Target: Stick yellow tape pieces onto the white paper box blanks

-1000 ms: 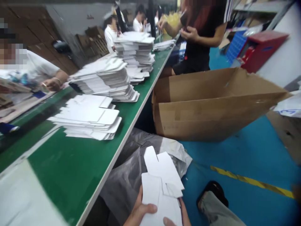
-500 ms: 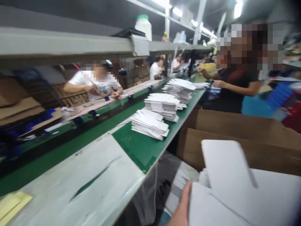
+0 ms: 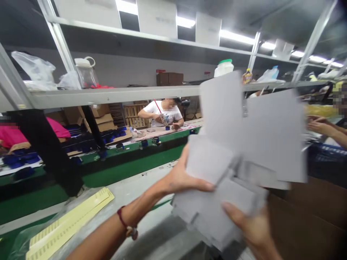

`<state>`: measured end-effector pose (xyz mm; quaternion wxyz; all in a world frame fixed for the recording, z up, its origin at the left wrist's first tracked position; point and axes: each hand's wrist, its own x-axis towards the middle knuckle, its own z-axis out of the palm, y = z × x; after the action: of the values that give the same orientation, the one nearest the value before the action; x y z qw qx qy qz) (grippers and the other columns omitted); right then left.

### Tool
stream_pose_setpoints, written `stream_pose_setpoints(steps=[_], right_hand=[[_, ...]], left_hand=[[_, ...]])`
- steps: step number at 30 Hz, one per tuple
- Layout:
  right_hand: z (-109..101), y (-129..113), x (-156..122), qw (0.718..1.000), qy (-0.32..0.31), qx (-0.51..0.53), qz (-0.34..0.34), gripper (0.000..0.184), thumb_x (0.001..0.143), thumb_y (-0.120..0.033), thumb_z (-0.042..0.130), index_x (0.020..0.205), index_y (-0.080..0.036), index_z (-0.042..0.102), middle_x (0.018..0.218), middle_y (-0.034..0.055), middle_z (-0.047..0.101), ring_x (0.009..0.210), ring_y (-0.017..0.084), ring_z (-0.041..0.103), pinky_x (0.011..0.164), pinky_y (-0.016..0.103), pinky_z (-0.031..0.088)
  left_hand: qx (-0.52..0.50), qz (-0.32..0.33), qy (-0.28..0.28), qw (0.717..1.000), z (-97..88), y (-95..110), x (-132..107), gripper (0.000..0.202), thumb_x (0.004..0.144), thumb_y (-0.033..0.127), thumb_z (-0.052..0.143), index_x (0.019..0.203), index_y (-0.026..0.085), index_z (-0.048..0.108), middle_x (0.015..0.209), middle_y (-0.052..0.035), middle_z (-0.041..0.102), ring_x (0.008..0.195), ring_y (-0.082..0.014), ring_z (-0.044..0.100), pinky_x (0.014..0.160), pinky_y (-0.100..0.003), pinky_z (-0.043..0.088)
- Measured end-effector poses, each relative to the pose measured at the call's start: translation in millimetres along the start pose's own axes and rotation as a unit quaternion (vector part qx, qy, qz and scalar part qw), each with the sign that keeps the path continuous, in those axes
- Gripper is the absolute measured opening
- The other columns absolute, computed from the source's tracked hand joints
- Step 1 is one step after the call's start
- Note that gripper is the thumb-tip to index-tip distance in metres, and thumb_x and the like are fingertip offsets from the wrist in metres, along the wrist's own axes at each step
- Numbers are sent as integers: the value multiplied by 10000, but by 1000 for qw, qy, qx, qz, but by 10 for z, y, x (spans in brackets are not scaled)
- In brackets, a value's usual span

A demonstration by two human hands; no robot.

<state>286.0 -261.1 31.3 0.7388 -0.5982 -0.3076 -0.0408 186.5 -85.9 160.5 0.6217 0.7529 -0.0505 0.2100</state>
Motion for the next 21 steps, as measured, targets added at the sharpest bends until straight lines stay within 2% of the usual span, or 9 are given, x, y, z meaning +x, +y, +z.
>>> stream_pose_setpoints(steps=[2, 4, 7, 10, 15, 18, 21], right_hand=[[413, 63, 147, 998, -29, 45, -16, 857, 728, -428, 807, 1450, -226, 391, 1212, 123, 678, 1023, 285, 691, 864, 418, 590], [784, 187, 201, 996, -61, 59, -30, 876, 673, -438, 815, 1415, -198, 416, 1180, 125, 681, 1050, 296, 683, 920, 433, 565], [1123, 398, 102, 994, -88, 62, -14, 810, 655, -434, 797, 1356, -185, 477, 1141, 126, 696, 1028, 303, 697, 883, 423, 582], [1224, 529, -31, 993, -104, 48, 17, 735, 674, -429, 784, 1315, -178, 526, 1123, 131, 713, 1020, 305, 706, 870, 420, 590], [1227, 518, 24, 987, -159, 3, 37, 669, 633, -461, 812, 1210, -174, 630, 1042, 132, 753, 1030, 340, 701, 899, 442, 581], [1222, 449, 74, 975, -214, -3, 51, 709, 623, -551, 812, 1200, -175, 649, 1014, 133, 765, 1037, 349, 701, 875, 436, 589], [1213, 397, 39, 962, -265, 29, 67, 765, 623, -684, 770, 1186, -175, 672, 991, 131, 773, 1061, 360, 693, 890, 440, 581]], left_hand=[[46, 12, 35, 998, -368, -113, -56, 1247, 499, 424, 967, 1519, 210, 281, 1484, -134, 437, 1352, -395, 402, 1134, -498, 323], [56, 4, 54, 997, -652, -317, -178, 1257, 508, 443, 958, 1524, 179, 264, 1467, -159, 447, 1374, -424, 361, 1149, -528, 276], [53, -15, 78, 995, -914, -661, -410, 1301, 525, 535, 929, 1546, 174, 207, 1484, -182, 419, 1421, -436, 287, 1169, -553, 205], [34, -20, 82, 996, -1043, -904, -564, 1377, 551, 540, 919, 1581, 239, 57, 1560, -173, 329, 1425, -419, 303, 1167, -547, 203], [-33, 6, 66, 997, -1158, -1070, -621, 1454, 571, 536, 909, 1570, 245, -106, 1472, -173, 460, 1291, -378, 498, 1086, -499, 353], [-80, 9, 83, 993, -1184, -1115, -685, 1459, 570, 514, 918, 1565, 278, -123, 1478, -169, 438, 1203, -359, 564, 1016, -471, 421], [-101, 12, 123, 987, -1155, -1139, -782, 1461, 543, 516, 930, 1574, 288, -79, 1517, -159, 384, 1262, -375, 515, 1031, -459, 412]])
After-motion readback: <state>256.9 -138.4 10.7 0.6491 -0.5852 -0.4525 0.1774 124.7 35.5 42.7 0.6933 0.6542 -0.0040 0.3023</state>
